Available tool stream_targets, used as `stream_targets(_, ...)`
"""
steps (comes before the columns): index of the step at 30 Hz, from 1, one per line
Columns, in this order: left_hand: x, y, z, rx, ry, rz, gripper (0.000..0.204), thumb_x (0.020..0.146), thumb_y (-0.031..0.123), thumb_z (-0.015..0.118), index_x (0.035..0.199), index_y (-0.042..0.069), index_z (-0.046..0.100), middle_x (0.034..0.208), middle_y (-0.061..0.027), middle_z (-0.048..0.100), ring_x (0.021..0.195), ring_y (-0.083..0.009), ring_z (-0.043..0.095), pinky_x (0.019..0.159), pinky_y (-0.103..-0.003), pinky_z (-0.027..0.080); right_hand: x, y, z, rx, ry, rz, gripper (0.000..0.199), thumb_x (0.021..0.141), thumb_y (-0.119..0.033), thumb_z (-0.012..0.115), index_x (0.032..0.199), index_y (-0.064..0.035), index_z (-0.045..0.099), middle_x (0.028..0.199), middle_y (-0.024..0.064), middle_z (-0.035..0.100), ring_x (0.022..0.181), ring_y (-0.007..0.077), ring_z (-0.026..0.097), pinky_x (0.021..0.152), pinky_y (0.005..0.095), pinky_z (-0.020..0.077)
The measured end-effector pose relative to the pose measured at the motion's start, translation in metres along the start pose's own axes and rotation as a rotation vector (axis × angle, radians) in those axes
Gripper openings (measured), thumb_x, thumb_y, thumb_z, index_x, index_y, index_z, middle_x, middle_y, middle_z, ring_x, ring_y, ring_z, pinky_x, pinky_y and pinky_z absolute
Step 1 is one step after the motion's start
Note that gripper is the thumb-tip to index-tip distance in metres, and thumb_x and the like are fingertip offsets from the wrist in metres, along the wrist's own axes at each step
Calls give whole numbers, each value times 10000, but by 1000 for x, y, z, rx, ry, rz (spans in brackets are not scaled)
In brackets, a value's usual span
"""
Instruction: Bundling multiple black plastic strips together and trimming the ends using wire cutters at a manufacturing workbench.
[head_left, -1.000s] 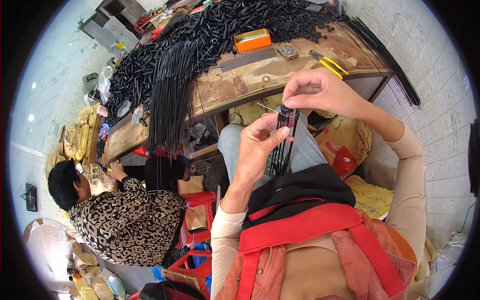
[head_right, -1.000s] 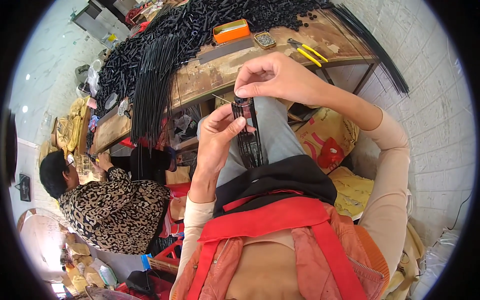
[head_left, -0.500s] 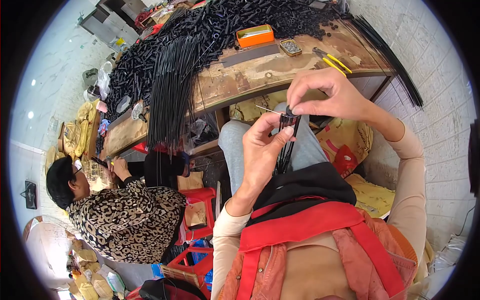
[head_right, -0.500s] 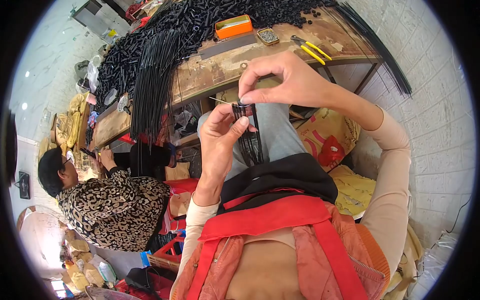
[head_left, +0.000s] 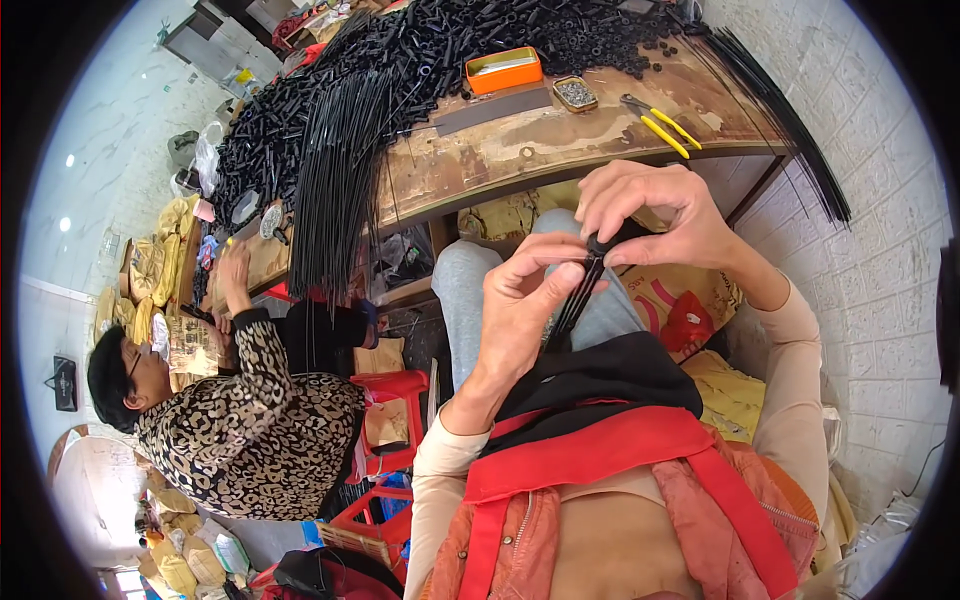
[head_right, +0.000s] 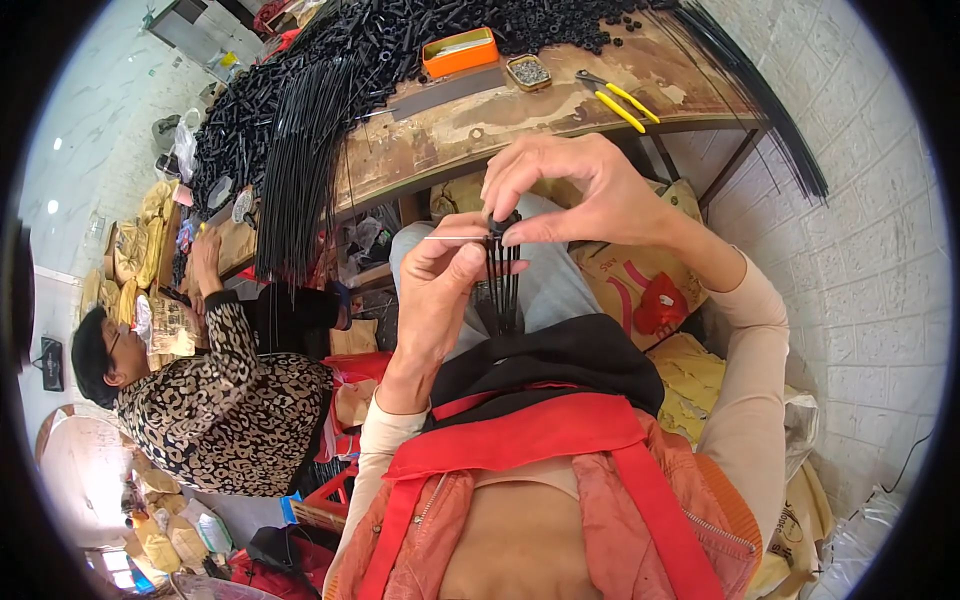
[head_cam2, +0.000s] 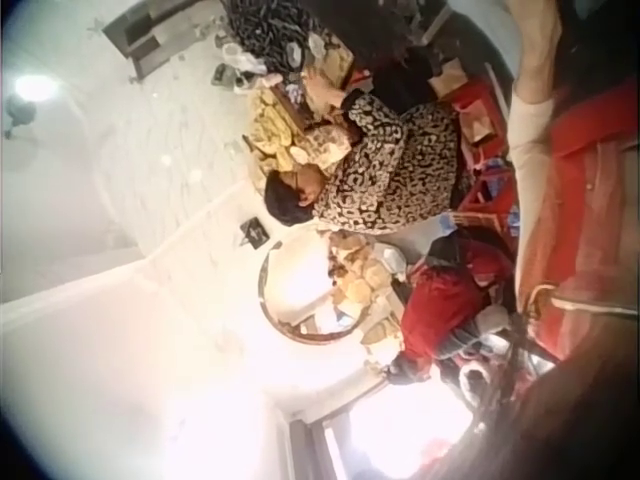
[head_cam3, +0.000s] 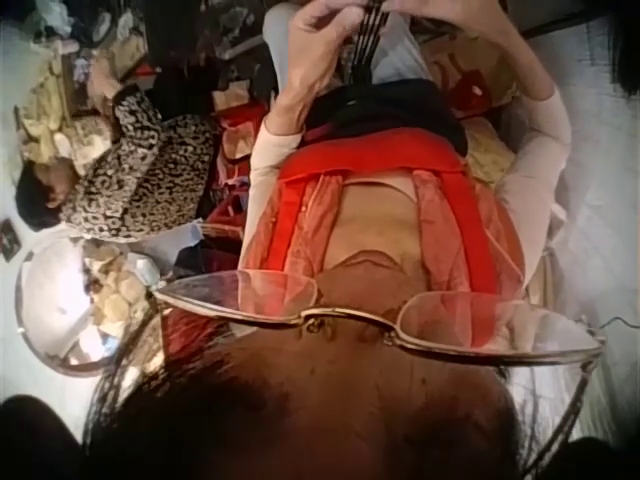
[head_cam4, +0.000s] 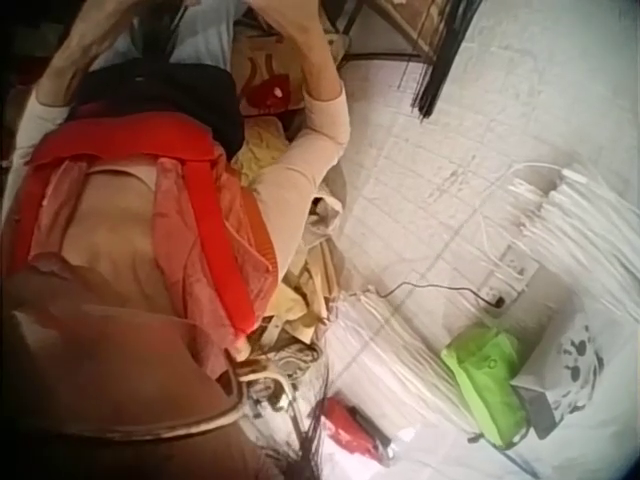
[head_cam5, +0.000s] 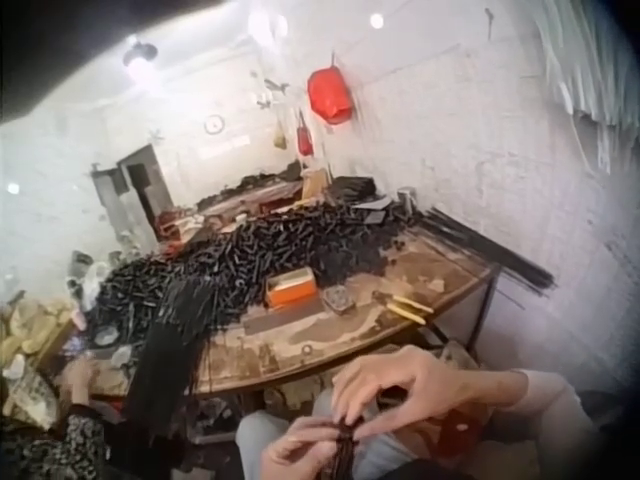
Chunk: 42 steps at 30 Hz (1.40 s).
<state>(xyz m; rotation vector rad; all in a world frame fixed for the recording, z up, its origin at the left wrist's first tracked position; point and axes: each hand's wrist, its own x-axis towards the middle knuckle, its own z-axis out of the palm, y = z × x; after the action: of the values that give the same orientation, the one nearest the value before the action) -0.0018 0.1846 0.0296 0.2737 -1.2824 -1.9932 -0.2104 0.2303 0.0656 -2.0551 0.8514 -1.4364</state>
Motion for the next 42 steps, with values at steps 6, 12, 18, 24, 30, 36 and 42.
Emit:
stream_targets(6,3,-14,1,-42,26,-114,148,937,60,566,985,-60,637,1056,-91,561,935,-205,628,829,-386,584,-11,12,5,143,16,-5,195,728,12,760,906,-4,684,1005,101,655,1006,205,599,914,321,457)
stream_targets(12,1,-23,-3,-17,48,85,105,905,19,597,971,-53,638,1031,-98,576,917,-219,637,843,-420,580,-14,21,7,129,73,11,229,730,74,732,948,25,682,1048,131,652,1014,201,605,894,316,477)
stream_targets(18,2,-17,-8,-38,57,-8,92,875,2,634,958,-35,645,963,-97,611,908,-218,645,807,-415,594,-10,22,17,371,151,93,235,706,2,775,917,25,673,936,142,690,1038,278,606,995,463,430)
stream_targets(24,5,-14,-24,-243,-13,-132,95,871,21,652,964,1,653,953,-92,668,829,-226,669,774,-365,578,-11,34,31,361,141,11,252,719,24,754,955,33,665,975,172,683,1077,305,597,975,472,454)
stream_targets(30,-2,-1,-12,830,343,362,221,785,16,746,959,-17,614,866,-65,689,767,-131,662,703,-263,529,8,38,59,204,308,26,301,715,67,722,1002,33,636,1026,164,663,1100,308,580,944,434,475)
stream_targets(36,3,33,-36,484,320,264,279,797,-9,730,1041,-4,594,894,-43,661,824,-87,632,744,-225,515,18,63,82,831,411,348,238,824,-15,683,1053,22,627,966,77,652,1034,188,589,832,341,513)
stream_targets(42,7,38,-62,554,327,289,404,863,29,673,1244,28,537,910,43,450,720,-26,435,677,-160,388,-5,75,117,417,121,590,157,841,-20,682,986,28,644,896,42,653,841,90,620,739,256,514)
